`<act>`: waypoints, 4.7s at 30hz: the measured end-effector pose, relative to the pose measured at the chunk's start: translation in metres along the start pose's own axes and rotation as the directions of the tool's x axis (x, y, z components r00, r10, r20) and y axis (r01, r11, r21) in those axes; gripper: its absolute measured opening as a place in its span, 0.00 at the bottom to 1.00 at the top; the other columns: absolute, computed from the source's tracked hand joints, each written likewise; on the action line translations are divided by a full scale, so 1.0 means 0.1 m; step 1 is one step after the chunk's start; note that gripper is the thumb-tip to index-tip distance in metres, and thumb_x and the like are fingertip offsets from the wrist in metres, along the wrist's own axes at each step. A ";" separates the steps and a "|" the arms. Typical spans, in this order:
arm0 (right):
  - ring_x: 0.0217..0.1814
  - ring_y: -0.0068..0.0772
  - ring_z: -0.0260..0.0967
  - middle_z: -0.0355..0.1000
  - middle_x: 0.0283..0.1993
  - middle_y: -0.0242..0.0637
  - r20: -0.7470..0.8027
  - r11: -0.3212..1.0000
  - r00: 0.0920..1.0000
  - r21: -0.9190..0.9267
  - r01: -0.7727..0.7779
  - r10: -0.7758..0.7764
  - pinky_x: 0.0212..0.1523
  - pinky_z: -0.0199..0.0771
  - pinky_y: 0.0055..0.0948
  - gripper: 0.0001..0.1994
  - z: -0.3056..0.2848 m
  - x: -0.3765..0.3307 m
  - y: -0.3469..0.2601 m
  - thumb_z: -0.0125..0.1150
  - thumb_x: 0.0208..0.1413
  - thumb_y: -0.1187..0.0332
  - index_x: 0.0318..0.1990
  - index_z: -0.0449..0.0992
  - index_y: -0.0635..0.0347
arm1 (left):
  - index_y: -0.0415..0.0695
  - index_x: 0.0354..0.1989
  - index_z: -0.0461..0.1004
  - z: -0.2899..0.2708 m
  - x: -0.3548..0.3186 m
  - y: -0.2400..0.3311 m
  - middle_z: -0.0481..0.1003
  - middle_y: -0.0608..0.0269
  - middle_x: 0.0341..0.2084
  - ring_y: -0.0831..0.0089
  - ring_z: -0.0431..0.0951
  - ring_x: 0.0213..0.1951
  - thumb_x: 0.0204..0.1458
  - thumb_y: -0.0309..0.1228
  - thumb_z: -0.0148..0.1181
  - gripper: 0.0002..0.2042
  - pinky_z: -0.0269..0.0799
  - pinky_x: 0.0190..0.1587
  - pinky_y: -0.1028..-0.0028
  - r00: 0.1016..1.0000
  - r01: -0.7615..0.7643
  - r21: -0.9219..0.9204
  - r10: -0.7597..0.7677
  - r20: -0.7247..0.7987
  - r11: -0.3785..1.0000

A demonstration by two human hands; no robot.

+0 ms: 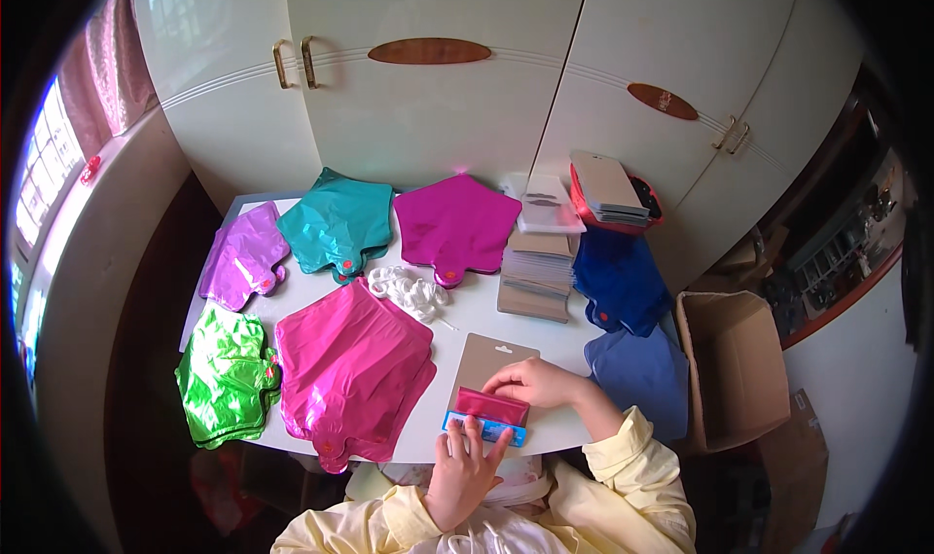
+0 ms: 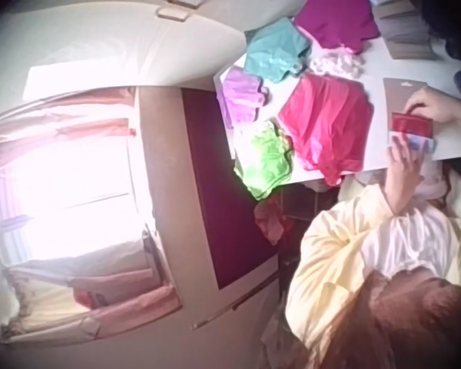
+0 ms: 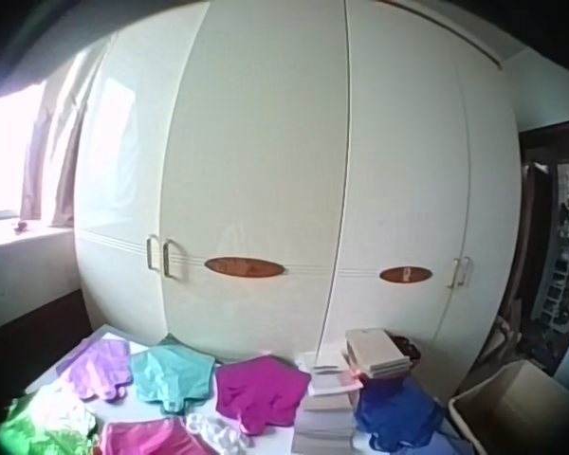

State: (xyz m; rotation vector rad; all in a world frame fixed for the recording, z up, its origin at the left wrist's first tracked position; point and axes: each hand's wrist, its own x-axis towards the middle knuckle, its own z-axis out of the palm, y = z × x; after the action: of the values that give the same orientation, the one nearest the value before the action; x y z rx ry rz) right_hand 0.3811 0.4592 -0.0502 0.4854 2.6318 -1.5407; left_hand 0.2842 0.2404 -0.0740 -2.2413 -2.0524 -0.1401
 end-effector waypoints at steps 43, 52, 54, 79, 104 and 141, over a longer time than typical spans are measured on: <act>0.63 0.45 0.56 0.61 0.59 0.41 -0.444 0.700 0.773 -0.714 0.000 -0.453 0.61 0.59 0.44 0.18 0.38 0.74 0.12 0.56 0.51 0.70 0.52 0.70 0.58 | 0.49 0.45 0.73 -0.09 0.38 -0.33 0.75 0.46 0.44 0.72 0.75 0.27 0.45 0.32 0.54 0.16 0.67 0.32 0.72 0.954 -0.231 0.086 0.243 -0.176 0.969; 0.70 0.48 0.53 0.55 0.68 0.49 -0.591 0.672 0.804 -0.622 -0.403 -0.064 0.66 0.58 0.39 0.33 -1.85 0.89 0.48 0.59 0.45 0.70 0.62 0.58 0.62 | 0.48 0.42 0.73 -0.17 0.46 -0.33 0.76 0.42 0.43 0.70 0.74 0.26 0.46 0.31 0.52 0.13 0.68 0.32 0.72 0.950 -0.244 0.033 0.246 -0.190 0.969; 0.72 0.48 0.48 0.51 0.70 0.48 -0.534 0.554 0.843 -0.685 -0.473 0.059 0.68 0.55 0.38 0.37 -2.01 0.93 0.63 0.62 0.42 0.70 0.64 0.57 0.58 | 0.46 0.42 0.72 -0.17 0.44 -0.32 0.75 0.41 0.42 0.69 0.74 0.27 0.46 0.31 0.52 0.13 0.67 0.32 0.73 0.956 -0.233 0.011 0.231 -0.179 0.973; 0.42 0.48 0.75 0.77 0.38 0.46 -0.235 0.369 0.964 -0.891 -0.265 0.125 0.43 0.75 0.44 0.22 -2.22 1.13 0.55 0.59 0.42 0.71 0.49 0.68 0.60 | 0.51 0.42 0.73 -0.35 0.52 -0.39 0.75 0.50 0.41 0.74 0.68 0.24 0.46 0.31 0.53 0.13 0.66 0.30 0.75 0.944 -0.276 0.027 0.276 -0.180 0.961; 0.23 0.40 0.77 0.74 0.19 0.42 -0.275 0.106 0.898 -0.961 -0.254 -0.344 0.24 0.76 0.36 0.04 -1.83 0.88 0.69 0.55 0.43 0.73 0.28 0.70 0.61 | 0.50 0.42 0.73 -0.34 0.50 -0.40 0.76 0.50 0.41 0.73 0.70 0.26 0.46 0.31 0.52 0.13 0.65 0.31 0.75 0.940 -0.299 0.009 0.297 -0.169 0.954; 0.24 0.27 0.75 0.73 0.26 0.33 -0.395 0.058 0.503 -0.826 -0.560 -0.769 0.23 0.76 0.25 0.10 -2.05 0.75 0.22 0.54 0.50 0.71 0.41 0.72 0.62 | 0.45 0.31 0.73 -0.55 0.51 -0.43 0.70 0.65 0.29 0.72 0.75 0.32 0.45 0.31 0.55 0.06 0.71 0.30 0.72 0.934 -0.354 -0.076 0.357 0.031 0.932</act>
State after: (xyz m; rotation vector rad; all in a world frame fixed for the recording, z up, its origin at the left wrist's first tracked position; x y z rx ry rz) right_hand 0.3395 0.6633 0.0190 0.9323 3.3800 1.5747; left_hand 0.2455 0.2872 -0.0124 -2.6342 -1.6432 -0.1343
